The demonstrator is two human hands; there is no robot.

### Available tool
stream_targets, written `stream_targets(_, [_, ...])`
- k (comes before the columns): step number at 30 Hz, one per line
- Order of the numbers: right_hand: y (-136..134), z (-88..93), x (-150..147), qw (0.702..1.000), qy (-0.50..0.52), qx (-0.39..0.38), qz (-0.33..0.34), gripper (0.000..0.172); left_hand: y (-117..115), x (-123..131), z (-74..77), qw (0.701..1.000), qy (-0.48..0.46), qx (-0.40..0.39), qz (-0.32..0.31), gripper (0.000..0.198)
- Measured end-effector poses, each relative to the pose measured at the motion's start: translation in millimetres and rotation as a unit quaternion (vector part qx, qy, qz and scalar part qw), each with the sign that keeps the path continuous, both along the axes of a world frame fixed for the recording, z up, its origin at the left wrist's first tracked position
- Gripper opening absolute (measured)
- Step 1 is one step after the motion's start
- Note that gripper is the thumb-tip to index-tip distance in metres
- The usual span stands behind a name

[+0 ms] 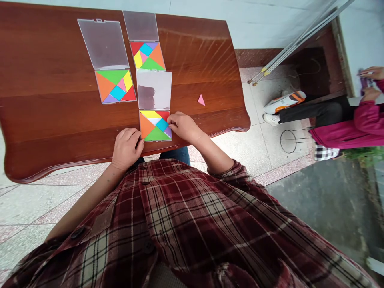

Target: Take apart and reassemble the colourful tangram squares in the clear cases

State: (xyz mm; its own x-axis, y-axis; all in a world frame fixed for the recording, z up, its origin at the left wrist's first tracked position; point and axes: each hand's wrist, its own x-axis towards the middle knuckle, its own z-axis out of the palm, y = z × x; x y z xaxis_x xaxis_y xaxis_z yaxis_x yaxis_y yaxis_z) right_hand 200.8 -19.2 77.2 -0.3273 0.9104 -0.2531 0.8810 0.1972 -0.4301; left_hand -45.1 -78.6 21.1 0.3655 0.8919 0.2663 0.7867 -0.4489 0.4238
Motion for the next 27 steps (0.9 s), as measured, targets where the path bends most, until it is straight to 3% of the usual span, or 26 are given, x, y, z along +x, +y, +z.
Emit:
stream_targets(7, [-3, -7.7, -2, 1.000, -0.007, -0.011, 0.014, 0.012, 0, 0, -0.2, 1.000, -0.001, 0.000, 0.002, 0.030])
stream_targets(17, [-2, 0.6, 0, 1.000, 0.026, -0.003, 0.005, 0.015, 0, -1, -1.9, 1.000, -0.005, -0.007, -0.001, 0.031])
stream_targets(27, [5, -2.9, -22, 0.997, -0.024, -0.027, 0.071, 0.043, 0, -1, -0.7, 1.000, -0.002, -0.009, -0.001, 0.031])
